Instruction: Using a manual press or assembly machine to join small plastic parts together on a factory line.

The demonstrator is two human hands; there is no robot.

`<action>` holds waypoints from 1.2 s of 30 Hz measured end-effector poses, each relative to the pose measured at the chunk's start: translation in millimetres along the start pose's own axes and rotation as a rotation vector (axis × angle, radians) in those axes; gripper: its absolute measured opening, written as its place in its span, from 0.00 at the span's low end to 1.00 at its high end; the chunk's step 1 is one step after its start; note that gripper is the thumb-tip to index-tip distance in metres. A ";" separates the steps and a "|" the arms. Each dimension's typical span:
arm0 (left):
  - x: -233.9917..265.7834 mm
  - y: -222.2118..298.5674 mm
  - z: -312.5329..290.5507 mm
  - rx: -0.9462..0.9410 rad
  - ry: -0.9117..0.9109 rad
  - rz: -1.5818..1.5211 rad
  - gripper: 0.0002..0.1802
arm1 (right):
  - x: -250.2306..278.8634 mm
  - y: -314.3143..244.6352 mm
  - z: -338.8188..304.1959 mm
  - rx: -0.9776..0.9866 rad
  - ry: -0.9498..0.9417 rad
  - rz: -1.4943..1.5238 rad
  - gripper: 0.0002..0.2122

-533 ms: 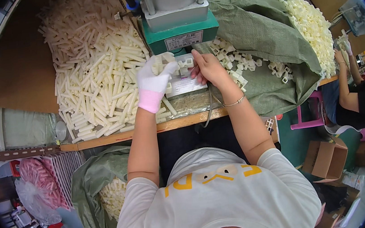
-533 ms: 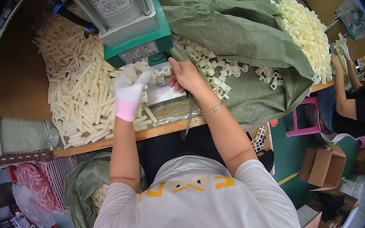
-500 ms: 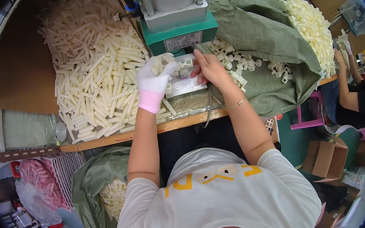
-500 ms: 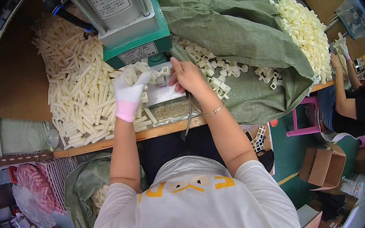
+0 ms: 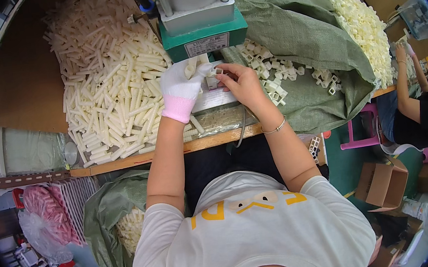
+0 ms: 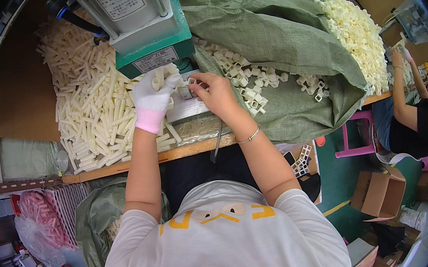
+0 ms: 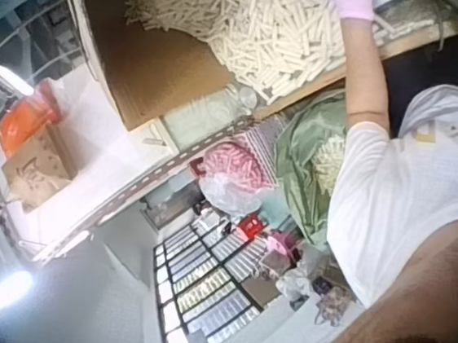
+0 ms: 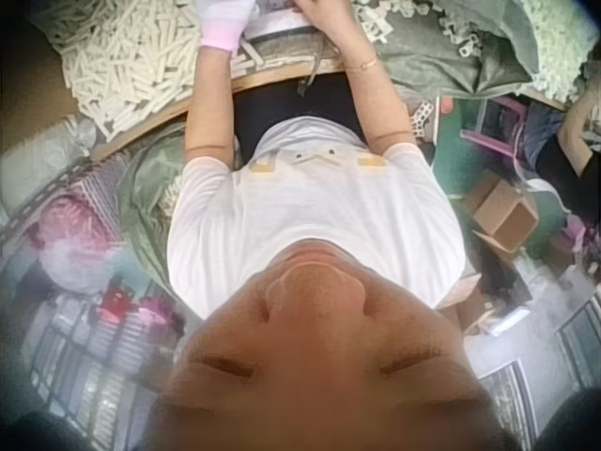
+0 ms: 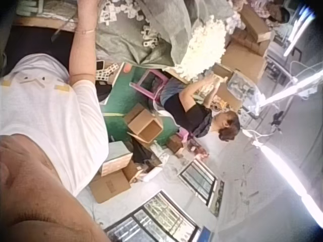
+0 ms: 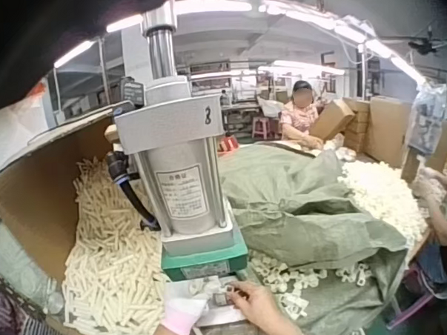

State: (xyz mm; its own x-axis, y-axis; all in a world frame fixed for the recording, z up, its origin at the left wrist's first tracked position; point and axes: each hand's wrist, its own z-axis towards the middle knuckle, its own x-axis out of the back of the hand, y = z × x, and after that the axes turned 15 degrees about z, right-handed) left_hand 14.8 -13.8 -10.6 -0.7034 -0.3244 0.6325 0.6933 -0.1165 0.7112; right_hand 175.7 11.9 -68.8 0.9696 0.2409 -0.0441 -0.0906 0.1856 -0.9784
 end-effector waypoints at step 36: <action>-0.2 -35.8 -16.4 0.005 0.226 -0.236 0.15 | 168.0 14.5 -41.8 -0.020 0.383 -0.637 0.12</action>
State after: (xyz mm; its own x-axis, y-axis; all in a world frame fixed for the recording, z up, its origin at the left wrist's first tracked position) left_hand -7.3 -25.0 -41.2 -0.7914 -0.4893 0.3665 0.5141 -0.2085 0.8320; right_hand 346.8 15.3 -98.8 0.8448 -0.2569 0.4693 0.5161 0.1603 -0.8414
